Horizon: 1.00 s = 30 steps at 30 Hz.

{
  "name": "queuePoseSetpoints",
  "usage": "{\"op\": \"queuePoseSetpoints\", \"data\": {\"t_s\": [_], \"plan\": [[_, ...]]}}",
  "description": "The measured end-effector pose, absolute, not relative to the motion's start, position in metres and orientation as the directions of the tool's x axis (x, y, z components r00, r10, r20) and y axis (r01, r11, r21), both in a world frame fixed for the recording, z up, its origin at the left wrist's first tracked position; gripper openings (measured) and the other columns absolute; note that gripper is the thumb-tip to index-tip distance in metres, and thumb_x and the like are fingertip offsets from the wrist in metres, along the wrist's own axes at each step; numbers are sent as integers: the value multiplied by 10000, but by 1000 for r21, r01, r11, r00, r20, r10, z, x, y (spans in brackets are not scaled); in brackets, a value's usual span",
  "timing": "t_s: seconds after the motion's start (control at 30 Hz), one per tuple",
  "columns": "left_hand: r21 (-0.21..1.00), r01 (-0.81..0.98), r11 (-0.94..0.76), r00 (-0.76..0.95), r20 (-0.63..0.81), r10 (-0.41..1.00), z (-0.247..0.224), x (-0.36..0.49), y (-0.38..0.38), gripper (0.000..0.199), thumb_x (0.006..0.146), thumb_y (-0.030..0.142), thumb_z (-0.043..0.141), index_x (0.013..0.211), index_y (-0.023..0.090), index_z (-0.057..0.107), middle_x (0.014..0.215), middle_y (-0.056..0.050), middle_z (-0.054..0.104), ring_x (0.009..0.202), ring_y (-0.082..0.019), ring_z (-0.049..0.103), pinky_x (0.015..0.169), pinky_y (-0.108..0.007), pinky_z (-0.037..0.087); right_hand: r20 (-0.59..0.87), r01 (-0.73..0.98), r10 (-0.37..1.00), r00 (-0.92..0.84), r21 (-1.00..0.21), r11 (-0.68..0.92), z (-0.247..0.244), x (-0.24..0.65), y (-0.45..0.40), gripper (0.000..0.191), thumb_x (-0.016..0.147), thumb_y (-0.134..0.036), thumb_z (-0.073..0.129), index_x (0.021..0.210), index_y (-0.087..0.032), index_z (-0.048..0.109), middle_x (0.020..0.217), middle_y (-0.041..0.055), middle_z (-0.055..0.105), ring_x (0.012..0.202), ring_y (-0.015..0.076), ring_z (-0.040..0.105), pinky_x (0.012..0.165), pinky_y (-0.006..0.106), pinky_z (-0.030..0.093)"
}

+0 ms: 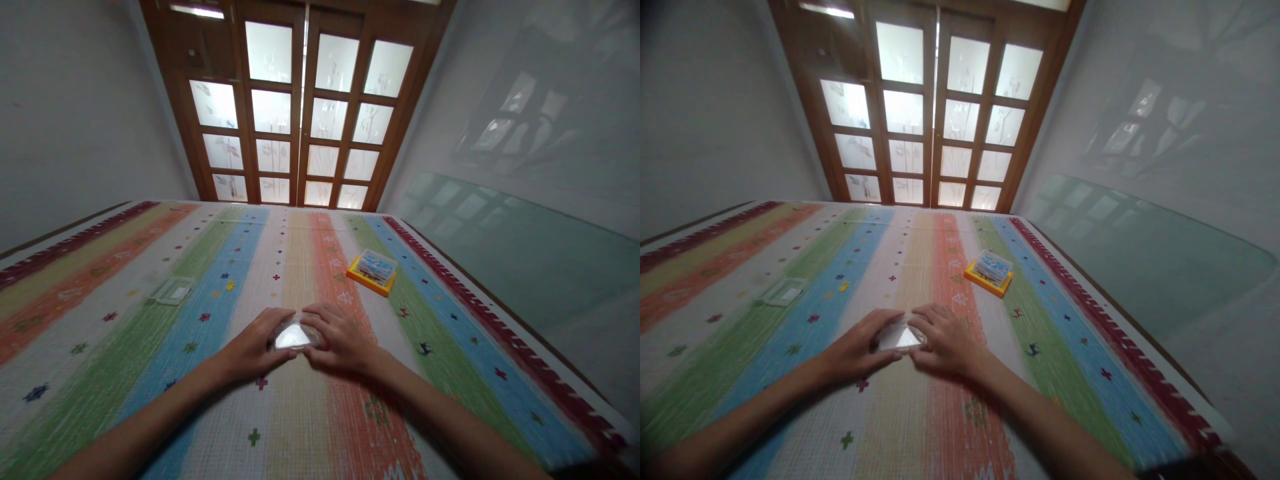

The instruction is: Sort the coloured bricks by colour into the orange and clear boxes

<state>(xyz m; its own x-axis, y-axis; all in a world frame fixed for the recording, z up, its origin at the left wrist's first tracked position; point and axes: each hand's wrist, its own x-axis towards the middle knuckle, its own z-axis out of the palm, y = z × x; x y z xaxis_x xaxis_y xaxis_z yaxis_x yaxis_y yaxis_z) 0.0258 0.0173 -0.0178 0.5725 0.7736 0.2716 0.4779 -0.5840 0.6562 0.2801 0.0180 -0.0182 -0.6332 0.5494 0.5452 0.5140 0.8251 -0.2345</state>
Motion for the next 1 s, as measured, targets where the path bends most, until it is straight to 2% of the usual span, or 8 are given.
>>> {"op": "queuePoseSetpoints", "data": {"t_s": [0.13,0.27,0.37,0.57,0.7,0.8,0.87,1.0], "plan": [[674,477,-564,531,290,796,-15,30,14,530,861,442,775,1331,260,609,1231,-128,704,1087,-294,689,944,-470,570,559,502,391,-731,54,863,-21,274,14,397,916,-244,619,1285,-103,664,1249,219,744,1181,318,695,984,497,567],[715,426,-554,554,278,785,-14,31,11,482,857,417,784,1280,254,621,1199,-122,707,1065,-282,688,919,-448,569,520,415,179,-835,383,825,-23,272,10,320,995,-209,531,1197,-27,700,1153,259,778,1092,324,752,889,462,608],[744,393,-540,564,268,781,-18,30,11,472,855,414,780,1263,236,621,1178,-118,710,1049,-269,688,913,-432,565,452,369,116,-885,526,766,-22,271,9,315,1014,-119,449,1155,-31,717,1141,252,789,1048,305,774,844,434,623],[807,405,-430,533,173,828,-21,27,11,492,808,436,803,1205,201,635,1075,-95,720,907,-232,682,778,-365,556,492,362,35,-870,587,724,-21,265,7,354,1007,-86,401,1085,1,736,1047,254,804,936,290,799,807,412,638],[799,419,-431,516,181,837,-18,28,8,446,804,416,796,1164,206,637,1008,-73,723,887,-230,683,754,-353,550,510,378,14,-860,618,690,-21,261,5,355,982,-76,408,1055,2,747,1007,243,811,920,293,799,819,417,638],[802,413,-431,510,189,839,-17,29,7,454,801,395,798,1176,205,627,1022,-76,730,906,-237,696,784,-367,564,510,377,14,-860,617,691,-23,261,5,320,958,-80,456,1066,30,736,1008,263,803,928,303,796,839,420,629],[800,403,-445,518,201,831,-17,30,6,479,794,385,808,1193,201,619,1067,-91,733,942,-248,707,825,-388,578,515,381,28,-857,595,707,-25,261,6,315,977,-119,462,1083,-6,735,1012,246,805,932,296,791,827,418,626],[771,404,-492,541,232,808,-21,29,8,634,783,412,843,1324,205,586,1232,-143,707,1109,-300,700,970,-464,570,578,400,67,-813,471,786,-26,262,12,351,1035,-241,430,1077,-61,729,960,212,801,884,276,779,755,400,614]]}}
